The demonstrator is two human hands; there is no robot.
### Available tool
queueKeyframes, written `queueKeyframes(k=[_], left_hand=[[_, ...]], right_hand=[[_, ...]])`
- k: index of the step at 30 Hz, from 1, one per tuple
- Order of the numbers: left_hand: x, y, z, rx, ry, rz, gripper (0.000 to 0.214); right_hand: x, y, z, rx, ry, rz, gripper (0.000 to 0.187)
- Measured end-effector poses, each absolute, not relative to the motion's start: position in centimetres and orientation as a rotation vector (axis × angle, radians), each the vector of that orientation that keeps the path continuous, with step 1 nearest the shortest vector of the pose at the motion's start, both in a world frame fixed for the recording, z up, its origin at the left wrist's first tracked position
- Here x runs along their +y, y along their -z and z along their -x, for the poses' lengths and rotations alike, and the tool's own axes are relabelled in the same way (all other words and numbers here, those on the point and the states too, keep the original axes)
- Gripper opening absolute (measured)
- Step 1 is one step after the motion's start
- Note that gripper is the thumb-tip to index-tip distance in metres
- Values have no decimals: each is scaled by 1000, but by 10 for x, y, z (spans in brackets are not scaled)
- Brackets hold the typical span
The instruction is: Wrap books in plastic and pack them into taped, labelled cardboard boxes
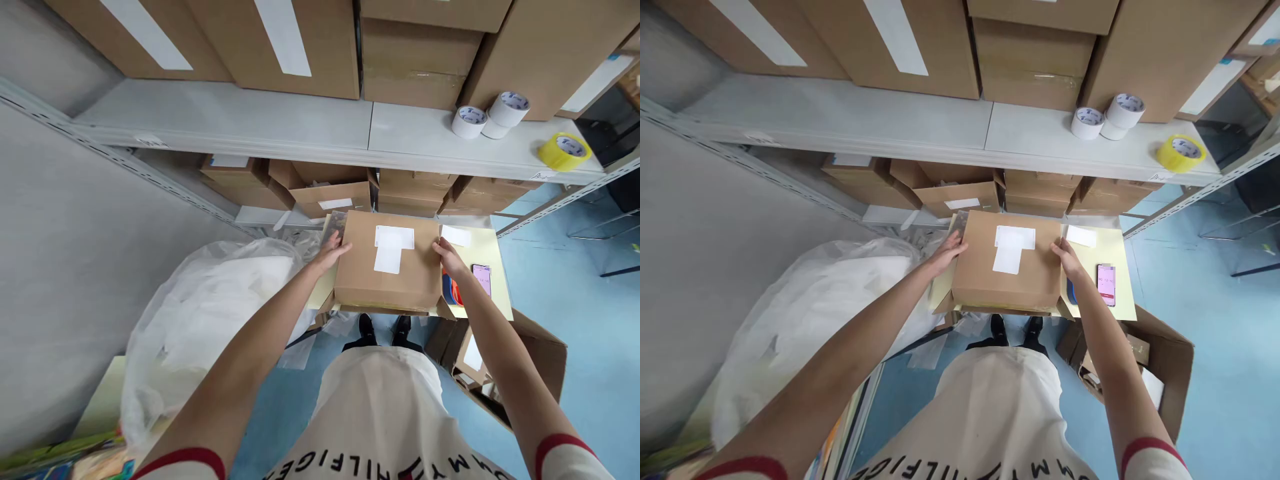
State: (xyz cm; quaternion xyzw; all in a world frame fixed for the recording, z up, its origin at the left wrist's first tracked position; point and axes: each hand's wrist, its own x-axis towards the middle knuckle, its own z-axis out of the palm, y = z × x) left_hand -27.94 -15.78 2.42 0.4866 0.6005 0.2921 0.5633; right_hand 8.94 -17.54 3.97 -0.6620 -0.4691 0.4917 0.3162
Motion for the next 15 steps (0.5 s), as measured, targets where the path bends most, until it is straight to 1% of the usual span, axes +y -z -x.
queueKeyframes(k=[3, 4, 5, 6, 7, 8, 10, 11, 12, 13, 15], left_hand=[[-193, -17, 301, 1546, -419, -1402, 125], [-211, -13, 309, 1572, -312, -1477, 126], [-230, -9, 316, 1593, -211, -1527, 123], [-249, -4, 322, 1631, -133, -1560, 115], [-268, 2, 326, 1679, -87, -1586, 102], [-284, 7, 328, 1729, -83, -1609, 85], [-308, 15, 326, 1831, -177, -1630, 46], [-315, 17, 323, 1884, -247, -1631, 32], [-319, 18, 321, 1934, -329, -1627, 23], [-320, 16, 318, 1978, -418, -1622, 19], [-315, 6, 315, 2028, -619, -1628, 17]], right_hand=[[-215, -37, -114, -1519, -1243, 1887, 102], [-234, -33, -121, -1653, -1203, 1928, 108], [-254, -27, -127, -1772, -1163, 1948, 110], [-275, -21, -131, -1855, -1114, 1975, 108], [-295, -13, -133, -1906, -1053, 2032, 106], [-312, -6, -133, -1929, -979, 2106, 98], [-337, 7, -127, -1895, -803, 2261, 68], [-344, 11, -124, -1858, -718, 2318, 54], [-348, 12, -120, -1817, -639, 2350, 43], [-348, 10, -118, -1777, -571, 2354, 36], [-341, -2, -118, -1690, -465, 2285, 32]])
